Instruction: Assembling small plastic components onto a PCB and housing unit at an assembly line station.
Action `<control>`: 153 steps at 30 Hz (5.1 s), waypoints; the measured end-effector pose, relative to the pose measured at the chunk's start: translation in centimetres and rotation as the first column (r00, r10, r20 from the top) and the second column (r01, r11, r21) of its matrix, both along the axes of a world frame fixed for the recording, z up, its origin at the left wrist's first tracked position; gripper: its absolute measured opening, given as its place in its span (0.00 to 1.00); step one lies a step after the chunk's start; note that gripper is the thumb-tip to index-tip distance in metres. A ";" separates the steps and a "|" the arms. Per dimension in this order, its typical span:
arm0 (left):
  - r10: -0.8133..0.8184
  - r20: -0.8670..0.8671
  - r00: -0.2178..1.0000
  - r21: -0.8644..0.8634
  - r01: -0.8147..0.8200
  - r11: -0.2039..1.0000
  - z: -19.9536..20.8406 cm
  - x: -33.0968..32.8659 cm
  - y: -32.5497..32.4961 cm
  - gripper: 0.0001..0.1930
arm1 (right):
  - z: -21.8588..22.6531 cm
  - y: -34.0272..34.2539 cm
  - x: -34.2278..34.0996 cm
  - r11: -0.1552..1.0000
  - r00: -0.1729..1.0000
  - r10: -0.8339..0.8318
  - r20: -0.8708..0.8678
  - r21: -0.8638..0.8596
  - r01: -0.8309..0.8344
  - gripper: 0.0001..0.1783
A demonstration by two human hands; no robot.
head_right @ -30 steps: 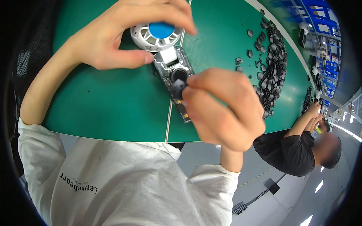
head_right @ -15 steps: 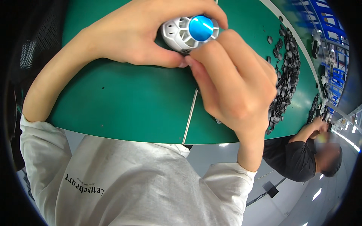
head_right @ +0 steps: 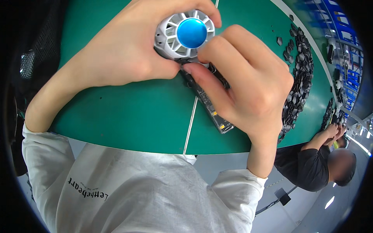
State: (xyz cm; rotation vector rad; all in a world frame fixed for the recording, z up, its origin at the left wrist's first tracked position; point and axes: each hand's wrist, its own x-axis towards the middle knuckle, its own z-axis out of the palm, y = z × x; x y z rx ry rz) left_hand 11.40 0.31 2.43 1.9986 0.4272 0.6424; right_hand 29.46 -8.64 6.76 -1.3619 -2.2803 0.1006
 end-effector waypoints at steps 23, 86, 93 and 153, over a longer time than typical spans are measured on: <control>0.156 -0.045 0.987 -0.201 -0.162 0.966 0.0 0.0 -1.5 0.34 | -3.3 1.8 1.7 0.948 0.983 0.032 0.183 0.306 -0.088 0.12; 0.107 0.024 0.994 0.345 -0.109 0.932 3.6 -9.6 -3.2 0.31 | 3.3 4.5 -2.8 0.968 0.984 0.176 0.007 0.180 -0.174 0.12; 0.102 0.047 0.994 0.225 -0.110 0.968 1.8 -8.6 -1.8 0.31 | 1.9 -0.2 -2.7 0.968 0.913 0.250 -0.322 0.116 -0.224 0.12; 0.086 -0.021 0.996 -0.132 -0.088 0.987 0.6 -7.3 -2.0 0.38 | 2.9 -0.2 11.5 0.763 0.755 -0.630 -0.180 0.034 0.645 0.09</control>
